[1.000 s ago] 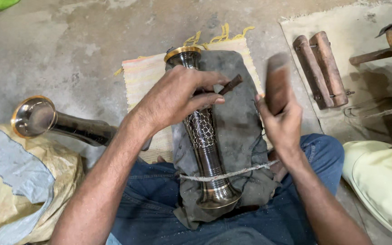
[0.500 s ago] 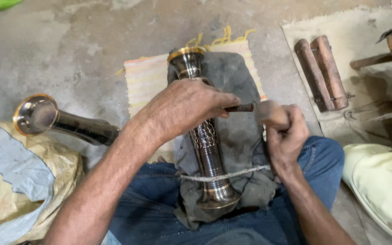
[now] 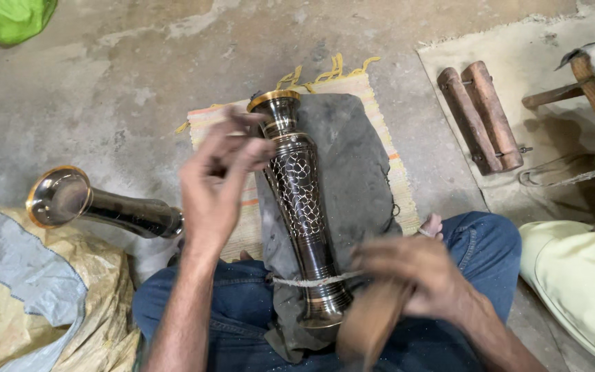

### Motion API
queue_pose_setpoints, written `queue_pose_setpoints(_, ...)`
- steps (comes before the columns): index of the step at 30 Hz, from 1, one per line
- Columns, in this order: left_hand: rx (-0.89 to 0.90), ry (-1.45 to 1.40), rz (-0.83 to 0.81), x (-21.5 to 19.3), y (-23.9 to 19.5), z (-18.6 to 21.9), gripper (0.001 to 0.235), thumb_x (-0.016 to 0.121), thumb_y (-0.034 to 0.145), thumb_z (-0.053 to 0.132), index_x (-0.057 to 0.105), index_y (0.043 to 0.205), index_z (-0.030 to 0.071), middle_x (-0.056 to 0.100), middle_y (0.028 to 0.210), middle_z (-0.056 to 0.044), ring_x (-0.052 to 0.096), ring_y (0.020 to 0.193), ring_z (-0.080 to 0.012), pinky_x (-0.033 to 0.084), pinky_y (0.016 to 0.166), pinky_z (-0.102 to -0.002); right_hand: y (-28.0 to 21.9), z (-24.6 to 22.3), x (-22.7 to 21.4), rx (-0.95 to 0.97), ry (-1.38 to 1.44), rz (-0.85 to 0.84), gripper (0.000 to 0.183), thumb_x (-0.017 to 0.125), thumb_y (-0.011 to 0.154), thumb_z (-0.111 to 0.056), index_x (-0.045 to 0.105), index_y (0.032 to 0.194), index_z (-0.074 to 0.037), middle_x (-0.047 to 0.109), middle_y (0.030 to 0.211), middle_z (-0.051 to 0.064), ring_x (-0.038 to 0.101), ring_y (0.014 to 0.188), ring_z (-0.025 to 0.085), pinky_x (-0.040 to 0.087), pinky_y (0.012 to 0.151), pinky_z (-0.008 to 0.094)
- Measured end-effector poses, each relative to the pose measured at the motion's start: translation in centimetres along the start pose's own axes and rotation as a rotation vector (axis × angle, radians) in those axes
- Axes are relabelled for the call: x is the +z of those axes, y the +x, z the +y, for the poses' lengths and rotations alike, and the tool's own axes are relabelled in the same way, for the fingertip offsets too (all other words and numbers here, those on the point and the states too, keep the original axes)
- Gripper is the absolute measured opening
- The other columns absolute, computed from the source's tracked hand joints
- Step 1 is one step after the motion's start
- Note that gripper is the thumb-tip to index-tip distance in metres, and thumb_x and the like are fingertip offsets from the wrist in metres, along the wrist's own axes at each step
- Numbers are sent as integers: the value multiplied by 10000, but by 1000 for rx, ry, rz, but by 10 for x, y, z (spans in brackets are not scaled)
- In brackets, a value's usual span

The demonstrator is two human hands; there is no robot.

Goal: The person sits on the floor and uses a chisel and wooden mallet to engrave a decorative pattern onto a brass vessel. They repeatedly strike the chisel to create indentations in the metal surface.

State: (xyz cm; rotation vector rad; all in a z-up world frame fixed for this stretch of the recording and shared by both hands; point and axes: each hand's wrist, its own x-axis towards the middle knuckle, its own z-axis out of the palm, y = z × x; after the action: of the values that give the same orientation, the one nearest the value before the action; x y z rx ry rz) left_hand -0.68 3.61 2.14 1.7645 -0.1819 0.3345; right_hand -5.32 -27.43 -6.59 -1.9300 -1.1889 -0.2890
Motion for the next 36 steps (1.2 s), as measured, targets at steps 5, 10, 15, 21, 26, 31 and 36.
queue_pose_setpoints(5,-119,-174,132,0,-3,-23,321,704,992,121,640,1290,20,778,950,-101,764,872,-146,647,767,-288,13,-30,-7,-220,-10,-415,521,711,806,-257,670,1313,-145,695,1387,46,713,1017,214,568,846,404)
queue_pose_setpoints(10,-79,-135,28,17,3,-16,352,745,962,101,656,1290,11,781,944,-100,747,839,-131,632,730,-273,36,-52,10,-362,-246,-442,351,639,907,-247,643,1253,-187,703,1377,2,689,923,183,578,839,392)
queue_pose_setpoints(15,5,145,-106,20,5,-9,410,785,919,121,671,1300,24,810,987,-90,770,874,-111,612,780,-284,53,-74,25,-246,-230,-533,251,621,920,-246,613,1122,-98,714,1200,82,732,1016,283,590,808,439)
queue_pose_setpoints(21,82,133,-305,12,19,-8,415,777,940,160,655,1313,25,809,1115,-79,767,938,-128,616,819,-294,65,-54,-1,-62,-64,-453,404,749,751,-182,647,1136,-119,754,1068,82,739,922,299,589,778,438)
queue_pose_setpoints(26,158,209,-478,3,35,-8,411,789,920,203,695,1290,51,786,1173,-95,768,991,-176,623,842,-326,76,-12,-28,760,-193,-99,522,776,885,-93,566,1363,-120,701,1006,41,732,877,216,636,771,331)
queue_pose_setpoints(31,215,316,-615,3,47,2,401,791,901,250,709,1256,83,780,1141,-89,765,1027,-200,618,856,-358,76,-5,-37,370,-594,273,683,828,726,19,605,1369,-43,685,1146,171,654,1085,330,519,931,425)
queue_pose_setpoints(36,198,488,-766,9,46,10,363,733,882,266,748,1240,202,803,977,-17,776,858,-180,624,823,-373,62,2,-13,496,-540,554,528,805,866,-34,592,1348,-33,693,1105,114,676,1008,232,536,846,375)
